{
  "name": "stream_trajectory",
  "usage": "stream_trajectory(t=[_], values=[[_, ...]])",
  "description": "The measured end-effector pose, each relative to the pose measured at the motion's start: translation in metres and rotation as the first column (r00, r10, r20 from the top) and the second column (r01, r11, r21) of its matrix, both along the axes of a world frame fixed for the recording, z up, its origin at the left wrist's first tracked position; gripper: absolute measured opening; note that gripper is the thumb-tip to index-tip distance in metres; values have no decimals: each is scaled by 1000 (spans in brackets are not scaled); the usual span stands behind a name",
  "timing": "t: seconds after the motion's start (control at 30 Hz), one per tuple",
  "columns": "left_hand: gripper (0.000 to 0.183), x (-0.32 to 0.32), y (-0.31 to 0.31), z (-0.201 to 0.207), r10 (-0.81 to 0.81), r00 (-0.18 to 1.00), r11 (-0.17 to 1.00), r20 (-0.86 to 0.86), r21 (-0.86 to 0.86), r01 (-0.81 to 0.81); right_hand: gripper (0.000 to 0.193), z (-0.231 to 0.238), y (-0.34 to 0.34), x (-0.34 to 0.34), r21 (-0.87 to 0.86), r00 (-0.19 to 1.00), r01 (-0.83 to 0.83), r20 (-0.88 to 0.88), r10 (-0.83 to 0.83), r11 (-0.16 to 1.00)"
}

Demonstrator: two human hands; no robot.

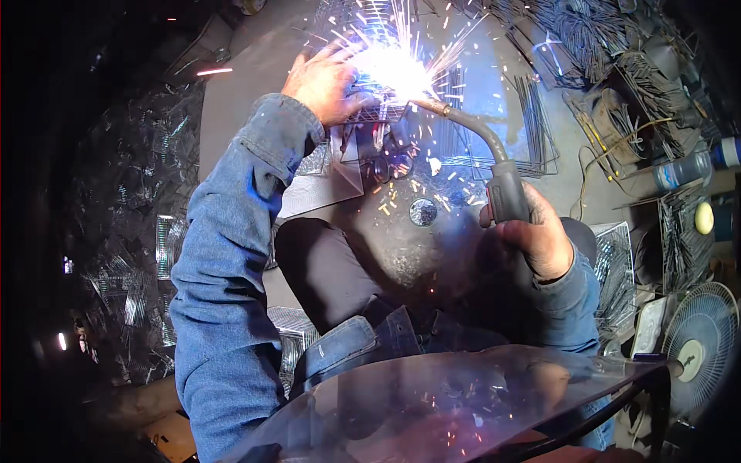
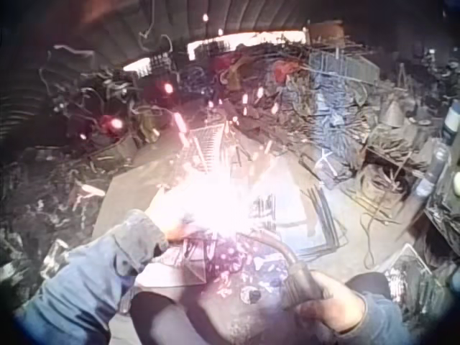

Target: Welding metal wire components to assemble wire cages.

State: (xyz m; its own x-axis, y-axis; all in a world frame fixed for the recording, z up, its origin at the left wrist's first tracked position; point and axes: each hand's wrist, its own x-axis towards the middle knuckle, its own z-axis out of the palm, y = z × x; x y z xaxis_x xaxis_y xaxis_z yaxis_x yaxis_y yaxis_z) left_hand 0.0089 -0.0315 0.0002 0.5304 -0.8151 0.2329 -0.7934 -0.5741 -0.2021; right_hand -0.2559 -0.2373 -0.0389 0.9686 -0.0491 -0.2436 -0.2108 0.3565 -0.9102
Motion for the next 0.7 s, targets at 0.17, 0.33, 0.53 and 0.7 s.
stream_trajectory(t=[0.17, 0.33, 0.53, 0.7], values=[[75, 3, -1, -1, 4, 1000, 998, -11, 59, -4, 46, -4, -1, -1, 40, 999, -37, -4, 37, 999], [77, 7, 1, -3, -9, 999, 999, 46, 50, 7, 45, -8, 1, -1, 39, 1000, -3, -17, 4, 999], [75, 10, 1, -6, -79, 997, 997, -7, -10, 79, 46, -4, -1, -2, 53, 999, 4, -46, -1, 999], [75, 8, -2, -4, -98, 995, 995, -19, -36, 97, 46, 8, -4, -2, 137, 997, -5, -76, 16, 991]])
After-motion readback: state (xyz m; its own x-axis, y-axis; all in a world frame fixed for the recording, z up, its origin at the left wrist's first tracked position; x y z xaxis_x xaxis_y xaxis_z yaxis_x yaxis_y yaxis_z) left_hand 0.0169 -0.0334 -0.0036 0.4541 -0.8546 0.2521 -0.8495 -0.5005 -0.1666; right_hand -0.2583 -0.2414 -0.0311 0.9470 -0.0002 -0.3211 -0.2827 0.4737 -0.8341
